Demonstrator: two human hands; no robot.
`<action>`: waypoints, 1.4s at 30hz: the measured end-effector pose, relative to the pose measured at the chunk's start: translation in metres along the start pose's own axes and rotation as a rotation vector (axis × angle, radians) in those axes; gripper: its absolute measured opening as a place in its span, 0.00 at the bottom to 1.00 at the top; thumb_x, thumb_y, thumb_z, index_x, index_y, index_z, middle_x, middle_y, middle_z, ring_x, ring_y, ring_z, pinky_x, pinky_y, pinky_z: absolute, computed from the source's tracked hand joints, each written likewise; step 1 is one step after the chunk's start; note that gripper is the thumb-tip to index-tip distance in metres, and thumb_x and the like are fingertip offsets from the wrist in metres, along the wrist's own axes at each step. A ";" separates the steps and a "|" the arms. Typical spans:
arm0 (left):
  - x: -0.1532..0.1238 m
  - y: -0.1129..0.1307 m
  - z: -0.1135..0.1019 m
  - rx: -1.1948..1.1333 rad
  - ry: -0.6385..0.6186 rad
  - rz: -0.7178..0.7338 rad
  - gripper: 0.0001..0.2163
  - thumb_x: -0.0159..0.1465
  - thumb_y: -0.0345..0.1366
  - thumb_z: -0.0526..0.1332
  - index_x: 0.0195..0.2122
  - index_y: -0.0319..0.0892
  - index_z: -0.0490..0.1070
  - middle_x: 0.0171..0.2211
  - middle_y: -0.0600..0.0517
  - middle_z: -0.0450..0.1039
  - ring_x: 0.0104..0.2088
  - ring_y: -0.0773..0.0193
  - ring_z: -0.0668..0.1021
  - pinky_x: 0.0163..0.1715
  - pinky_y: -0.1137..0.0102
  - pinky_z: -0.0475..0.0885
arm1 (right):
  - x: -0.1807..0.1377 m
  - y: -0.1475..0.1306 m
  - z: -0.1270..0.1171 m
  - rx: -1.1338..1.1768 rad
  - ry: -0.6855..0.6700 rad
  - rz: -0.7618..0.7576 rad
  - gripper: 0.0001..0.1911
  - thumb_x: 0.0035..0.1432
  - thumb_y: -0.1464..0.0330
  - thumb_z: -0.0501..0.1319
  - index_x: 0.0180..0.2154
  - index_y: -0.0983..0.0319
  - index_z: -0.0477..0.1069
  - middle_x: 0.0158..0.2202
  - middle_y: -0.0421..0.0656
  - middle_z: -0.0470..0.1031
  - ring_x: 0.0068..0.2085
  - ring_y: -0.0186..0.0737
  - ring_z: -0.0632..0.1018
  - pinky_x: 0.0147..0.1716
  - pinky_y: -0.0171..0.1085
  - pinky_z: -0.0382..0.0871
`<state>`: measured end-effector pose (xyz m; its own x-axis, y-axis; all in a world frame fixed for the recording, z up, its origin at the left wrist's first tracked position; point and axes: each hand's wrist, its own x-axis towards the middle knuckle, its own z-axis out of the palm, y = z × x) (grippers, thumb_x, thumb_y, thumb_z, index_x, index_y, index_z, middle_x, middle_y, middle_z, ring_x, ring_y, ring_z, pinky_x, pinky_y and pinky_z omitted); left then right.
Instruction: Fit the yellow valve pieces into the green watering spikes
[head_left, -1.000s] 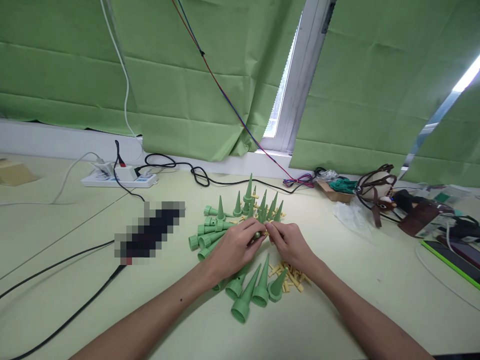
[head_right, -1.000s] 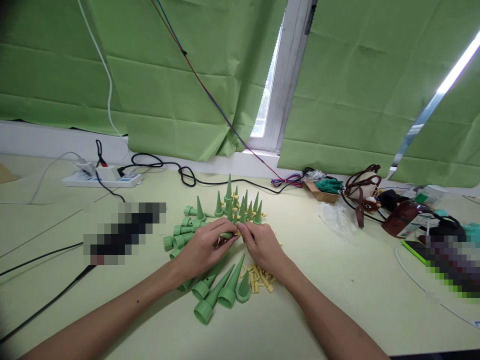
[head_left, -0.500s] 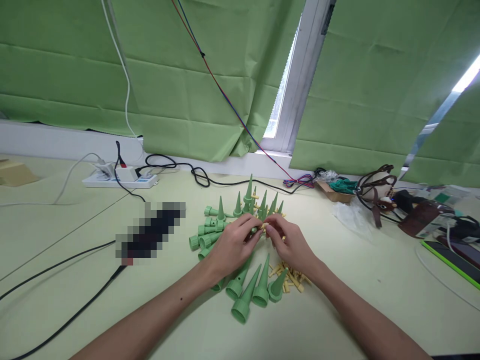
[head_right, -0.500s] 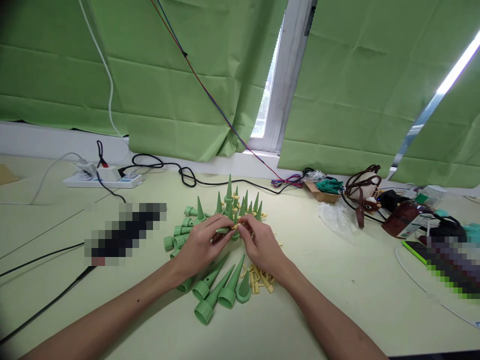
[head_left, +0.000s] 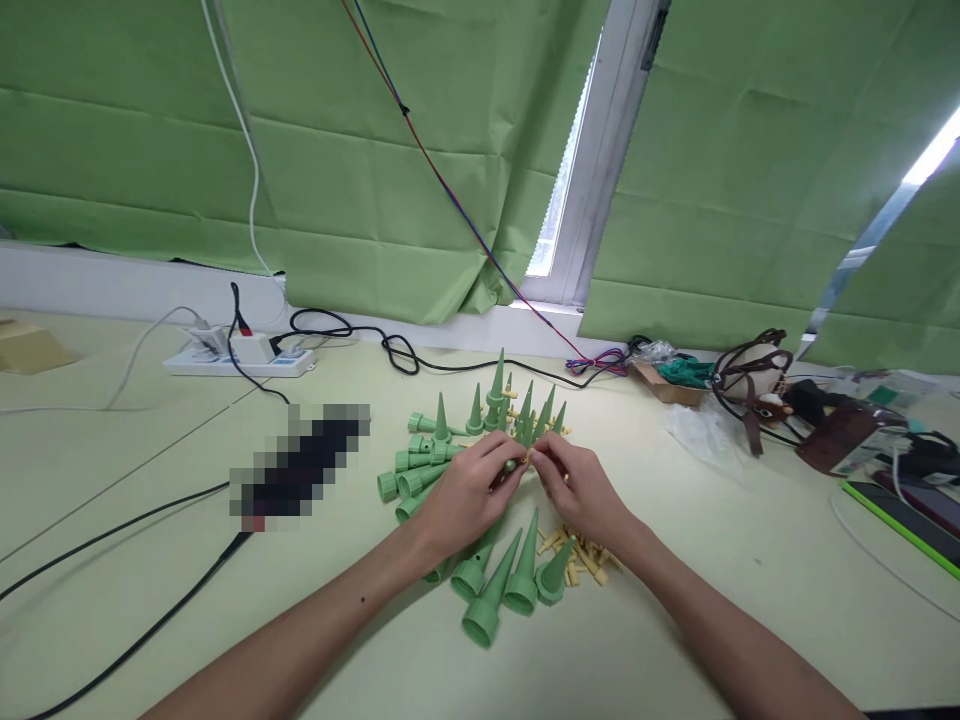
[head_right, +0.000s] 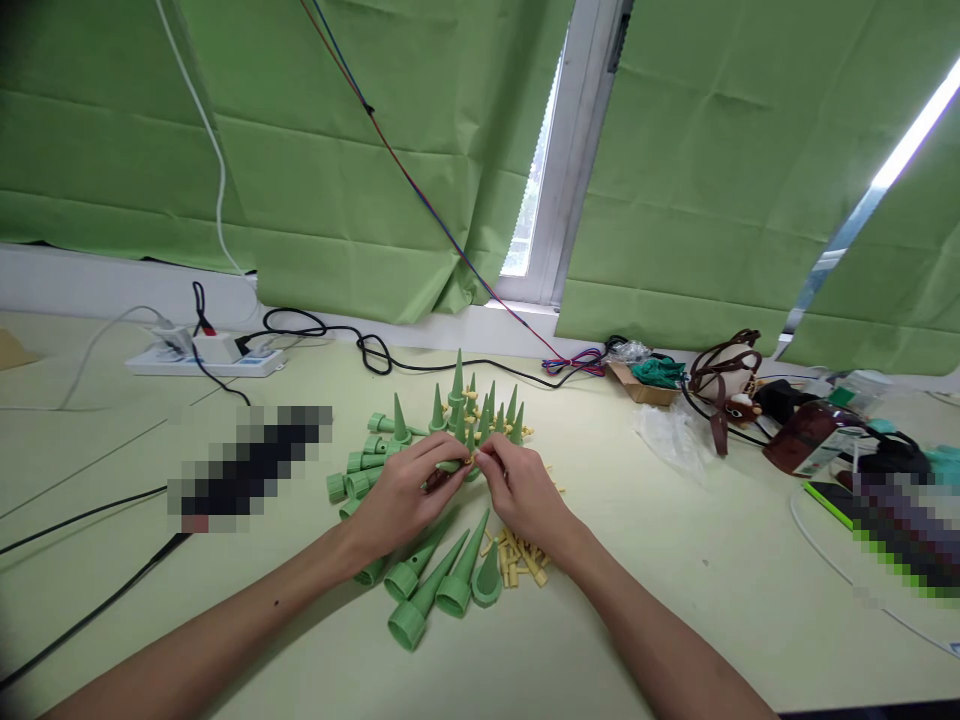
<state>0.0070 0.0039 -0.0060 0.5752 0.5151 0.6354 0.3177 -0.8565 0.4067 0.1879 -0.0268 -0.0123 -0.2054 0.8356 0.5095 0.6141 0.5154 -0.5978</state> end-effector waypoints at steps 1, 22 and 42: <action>0.000 0.000 0.000 -0.001 -0.004 0.002 0.05 0.69 0.30 0.53 0.39 0.41 0.68 0.37 0.50 0.69 0.34 0.66 0.73 0.34 0.71 0.69 | 0.000 0.000 0.000 -0.005 0.001 -0.001 0.11 0.70 0.66 0.49 0.32 0.59 0.61 0.25 0.37 0.65 0.25 0.34 0.66 0.27 0.33 0.58; 0.000 -0.001 0.000 -0.005 0.025 0.047 0.04 0.69 0.29 0.54 0.39 0.40 0.68 0.36 0.51 0.68 0.32 0.67 0.71 0.33 0.72 0.68 | 0.000 -0.002 0.000 -0.025 0.047 0.015 0.15 0.70 0.64 0.50 0.28 0.60 0.59 0.22 0.35 0.60 0.23 0.32 0.62 0.26 0.33 0.54; -0.001 -0.003 0.001 0.000 0.060 0.051 0.04 0.68 0.28 0.55 0.42 0.42 0.68 0.38 0.51 0.69 0.34 0.67 0.73 0.34 0.72 0.70 | 0.000 -0.005 -0.001 0.028 0.059 -0.040 0.09 0.69 0.68 0.52 0.34 0.61 0.65 0.27 0.38 0.67 0.27 0.33 0.67 0.29 0.32 0.60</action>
<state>0.0063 0.0055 -0.0086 0.5441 0.4719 0.6938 0.2891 -0.8817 0.3730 0.1862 -0.0294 -0.0087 -0.1836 0.8020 0.5685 0.5848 0.5540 -0.5926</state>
